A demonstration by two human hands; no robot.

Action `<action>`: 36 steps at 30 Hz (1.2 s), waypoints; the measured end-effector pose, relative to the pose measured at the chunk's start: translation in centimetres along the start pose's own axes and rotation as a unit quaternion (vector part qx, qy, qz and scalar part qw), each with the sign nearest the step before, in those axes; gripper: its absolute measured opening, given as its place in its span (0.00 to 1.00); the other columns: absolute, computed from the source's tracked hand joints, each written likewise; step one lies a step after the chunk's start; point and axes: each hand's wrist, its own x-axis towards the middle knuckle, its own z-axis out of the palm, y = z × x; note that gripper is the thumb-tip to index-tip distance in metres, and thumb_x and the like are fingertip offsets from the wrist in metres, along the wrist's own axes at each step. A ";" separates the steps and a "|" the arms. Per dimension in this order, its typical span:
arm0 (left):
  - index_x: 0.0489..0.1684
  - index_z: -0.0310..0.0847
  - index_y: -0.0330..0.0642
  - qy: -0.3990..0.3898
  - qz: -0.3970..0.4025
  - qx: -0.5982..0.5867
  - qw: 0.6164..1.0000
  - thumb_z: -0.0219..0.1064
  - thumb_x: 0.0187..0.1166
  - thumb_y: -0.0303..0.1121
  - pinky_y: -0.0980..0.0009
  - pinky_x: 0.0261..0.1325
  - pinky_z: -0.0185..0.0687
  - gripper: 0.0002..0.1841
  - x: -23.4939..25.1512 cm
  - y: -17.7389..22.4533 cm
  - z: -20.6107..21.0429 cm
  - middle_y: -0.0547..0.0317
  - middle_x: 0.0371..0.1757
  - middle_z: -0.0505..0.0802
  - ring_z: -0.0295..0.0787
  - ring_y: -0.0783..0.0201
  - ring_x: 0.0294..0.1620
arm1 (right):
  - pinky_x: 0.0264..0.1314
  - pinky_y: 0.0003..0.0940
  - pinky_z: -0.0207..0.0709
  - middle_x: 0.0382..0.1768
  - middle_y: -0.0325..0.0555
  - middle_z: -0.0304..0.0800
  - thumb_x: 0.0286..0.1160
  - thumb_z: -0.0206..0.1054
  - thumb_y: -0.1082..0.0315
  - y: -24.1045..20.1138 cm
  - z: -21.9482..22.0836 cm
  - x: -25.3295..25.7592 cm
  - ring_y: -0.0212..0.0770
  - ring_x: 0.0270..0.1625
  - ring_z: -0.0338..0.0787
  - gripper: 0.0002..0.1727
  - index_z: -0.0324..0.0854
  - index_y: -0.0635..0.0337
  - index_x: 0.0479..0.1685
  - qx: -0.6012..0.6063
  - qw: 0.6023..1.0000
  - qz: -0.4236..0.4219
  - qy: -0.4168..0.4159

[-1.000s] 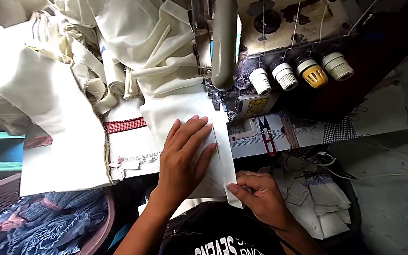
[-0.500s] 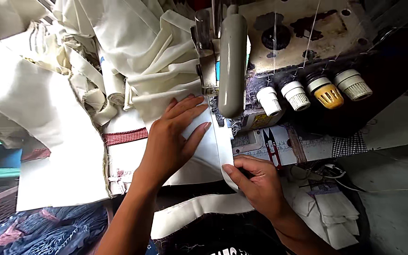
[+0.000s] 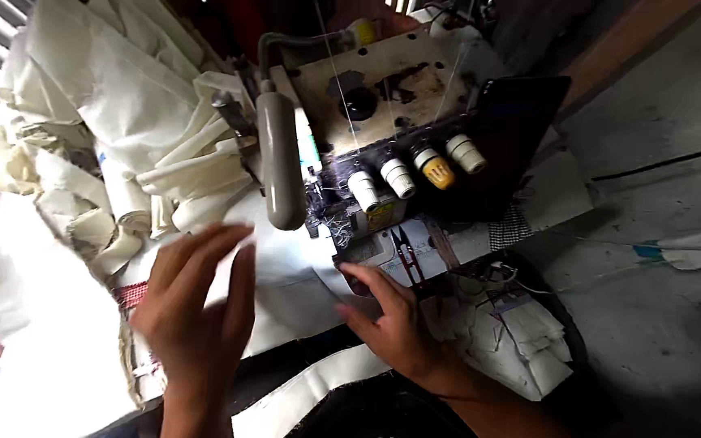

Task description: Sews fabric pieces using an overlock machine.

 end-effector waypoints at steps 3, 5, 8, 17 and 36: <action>0.42 0.90 0.42 -0.004 -0.102 -0.128 0.986 0.55 0.91 0.40 0.73 0.51 0.88 0.17 -5.8 2.6 0.5 0.65 0.44 0.95 0.91 0.74 0.46 | 0.45 0.30 0.91 0.44 0.46 0.97 0.83 0.67 0.58 0.9 -0.8 -4.7 0.32 0.42 0.96 0.21 0.83 0.64 0.66 -0.055 0.998 0.002 0.008; 0.46 0.92 0.36 -0.049 -0.185 -0.208 0.959 0.57 0.91 0.42 0.72 0.47 0.93 0.20 -8.7 4.5 2.9 0.62 0.42 0.98 0.95 0.72 0.41 | 0.41 0.28 0.90 0.40 0.44 0.97 0.87 0.63 0.61 1.0 -0.9 -7.2 0.31 0.38 0.95 0.16 0.85 0.62 0.62 -0.072 0.997 -0.015 -0.002; 0.49 0.92 0.34 -0.052 -0.286 -0.287 0.913 0.74 0.76 0.36 0.72 0.44 0.97 0.14 -10.8 6.8 6.2 0.59 0.40 0.99 0.98 0.69 0.38 | 0.48 0.30 0.90 0.44 0.43 0.96 0.84 0.60 0.72 1.5 -1.4 -8.7 0.34 0.44 0.96 0.11 0.89 0.59 0.50 -0.077 0.986 -0.088 -0.118; 0.54 0.88 0.32 -0.072 -0.407 -0.578 0.703 0.70 0.80 0.26 0.65 0.55 0.94 0.10 -9.8 7.8 3.8 0.48 0.43 0.98 0.98 0.60 0.44 | 0.67 0.36 0.87 0.60 0.52 0.91 0.84 0.65 0.65 -0.2 -2.6 1.0 0.39 0.63 0.92 0.19 0.82 0.71 0.65 0.175 0.982 0.066 -0.024; 0.35 0.94 0.35 -0.126 -0.438 -0.448 0.769 0.78 0.72 0.27 0.75 0.40 0.89 0.04 -18.2 8.2 5.8 0.56 0.30 0.96 0.91 0.72 0.29 | 0.44 0.22 0.88 0.39 0.42 0.95 0.75 0.69 0.76 0.6 -1.3 -7.4 0.26 0.37 0.92 0.07 0.92 0.67 0.42 0.305 0.903 0.256 -0.162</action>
